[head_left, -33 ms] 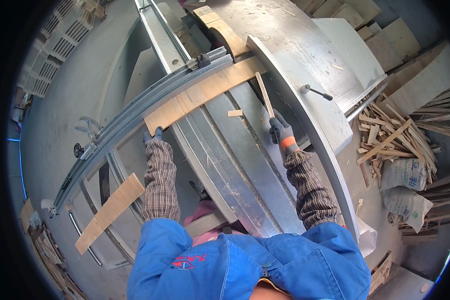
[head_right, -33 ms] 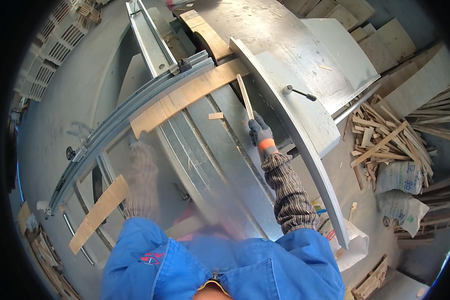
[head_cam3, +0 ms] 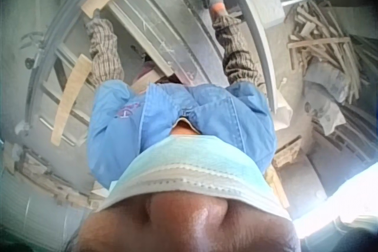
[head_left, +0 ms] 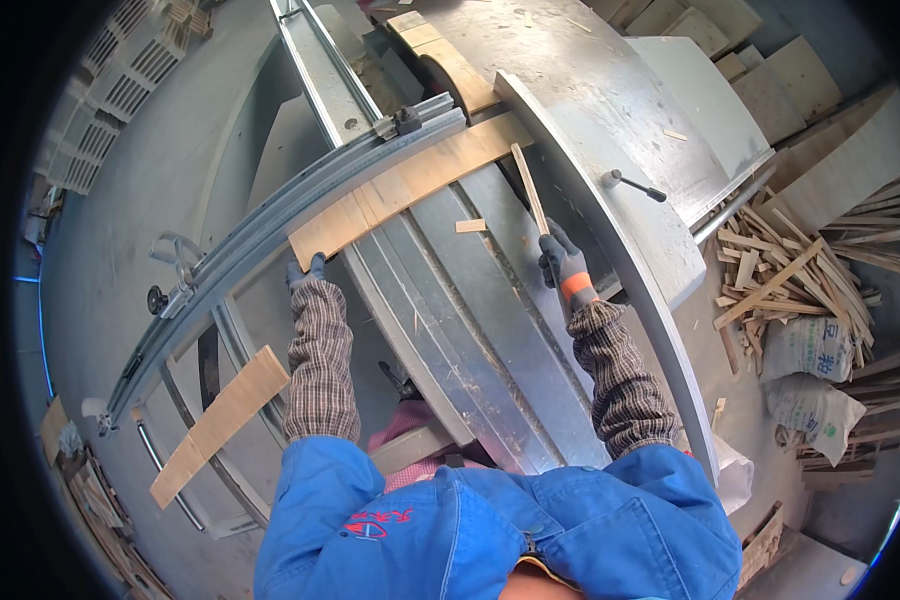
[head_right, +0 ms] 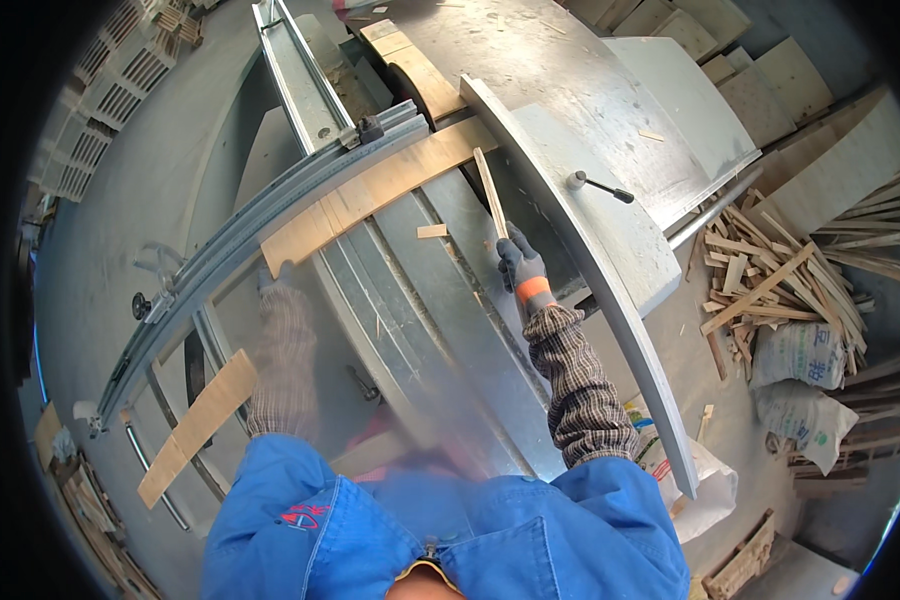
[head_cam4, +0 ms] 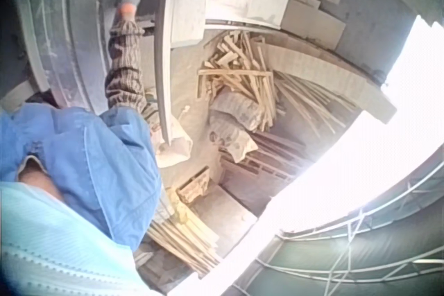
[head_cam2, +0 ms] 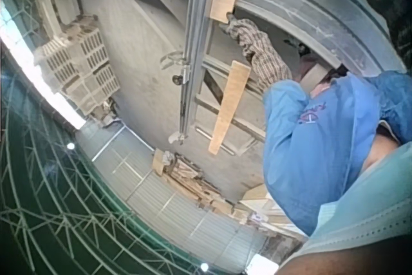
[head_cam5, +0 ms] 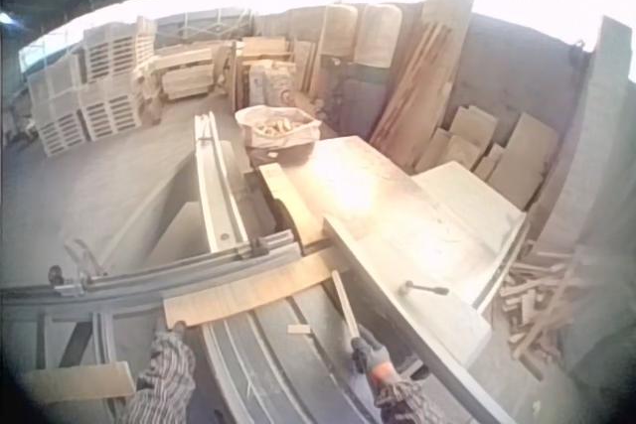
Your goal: The person repeatedly feeds small wooden planks through a table saw, using a push stick to guide them and a metal bar to assist. The cut pieces are collected in a white sack on the table.
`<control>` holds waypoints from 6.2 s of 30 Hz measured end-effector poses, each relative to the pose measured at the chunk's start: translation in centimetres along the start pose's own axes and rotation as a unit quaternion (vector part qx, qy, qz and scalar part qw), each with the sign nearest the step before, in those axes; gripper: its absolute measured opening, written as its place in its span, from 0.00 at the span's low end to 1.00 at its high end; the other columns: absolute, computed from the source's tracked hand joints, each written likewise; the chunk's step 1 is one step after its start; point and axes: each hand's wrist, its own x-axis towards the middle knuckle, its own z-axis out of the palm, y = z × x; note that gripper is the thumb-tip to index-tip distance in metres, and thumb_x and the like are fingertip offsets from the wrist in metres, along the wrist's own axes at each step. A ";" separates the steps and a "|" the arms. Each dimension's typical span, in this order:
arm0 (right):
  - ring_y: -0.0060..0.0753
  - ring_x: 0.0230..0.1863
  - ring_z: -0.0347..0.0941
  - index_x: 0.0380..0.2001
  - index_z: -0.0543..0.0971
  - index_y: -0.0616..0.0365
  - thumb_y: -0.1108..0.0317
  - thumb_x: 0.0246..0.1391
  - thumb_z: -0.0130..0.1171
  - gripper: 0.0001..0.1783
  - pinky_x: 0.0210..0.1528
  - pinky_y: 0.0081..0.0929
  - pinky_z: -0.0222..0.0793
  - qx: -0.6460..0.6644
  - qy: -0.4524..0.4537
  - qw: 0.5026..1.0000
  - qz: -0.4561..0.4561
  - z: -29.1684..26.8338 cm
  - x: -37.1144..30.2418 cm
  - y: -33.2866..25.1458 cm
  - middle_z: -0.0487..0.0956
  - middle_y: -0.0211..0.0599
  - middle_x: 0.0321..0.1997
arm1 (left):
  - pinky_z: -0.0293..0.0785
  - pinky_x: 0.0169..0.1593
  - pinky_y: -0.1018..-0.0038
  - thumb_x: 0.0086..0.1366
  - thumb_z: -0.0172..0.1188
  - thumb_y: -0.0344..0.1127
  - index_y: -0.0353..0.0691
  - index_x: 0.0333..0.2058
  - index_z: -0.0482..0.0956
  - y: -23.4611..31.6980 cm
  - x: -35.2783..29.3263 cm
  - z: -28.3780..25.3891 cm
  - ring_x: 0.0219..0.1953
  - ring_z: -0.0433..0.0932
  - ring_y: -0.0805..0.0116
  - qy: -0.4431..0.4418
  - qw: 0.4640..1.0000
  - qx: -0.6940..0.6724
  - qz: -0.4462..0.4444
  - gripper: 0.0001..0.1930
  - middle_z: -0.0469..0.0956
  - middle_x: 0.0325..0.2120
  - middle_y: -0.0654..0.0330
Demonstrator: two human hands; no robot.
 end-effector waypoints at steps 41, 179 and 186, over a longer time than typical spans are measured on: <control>0.19 0.39 0.75 0.69 0.72 0.51 0.60 0.66 0.58 0.29 0.39 0.18 0.69 -0.011 0.019 0.999 0.035 -5.3 -7.1 6.6 0.81 0.26 0.44 | 0.60 0.20 0.77 0.67 0.68 0.31 0.46 0.45 0.74 -5.3 1.0 1.4 0.18 0.67 0.78 -0.122 0.934 -0.317 -0.112 0.12 0.74 0.21 0.66; 0.54 0.55 0.73 0.59 0.80 0.42 0.68 0.54 0.56 0.27 0.59 0.51 0.69 -0.528 -0.012 0.707 -0.471 3.0 -17.7 19.4 0.78 0.38 0.56 | 0.72 0.63 0.63 0.63 0.63 0.66 0.35 0.69 0.54 -16.2 -15.9 -23.5 0.63 0.71 0.50 0.034 0.895 0.421 -0.143 0.50 0.69 0.61 0.43; 0.54 0.57 0.72 0.59 0.80 0.43 0.67 0.57 0.56 0.24 0.60 0.51 0.68 -0.527 -0.022 0.711 -0.465 4.6 -14.6 18.1 0.78 0.40 0.56 | 0.72 0.64 0.65 0.63 0.63 0.67 0.35 0.69 0.54 -15.2 -13.6 -21.9 0.64 0.71 0.51 0.021 0.885 0.434 -0.164 0.51 0.69 0.61 0.43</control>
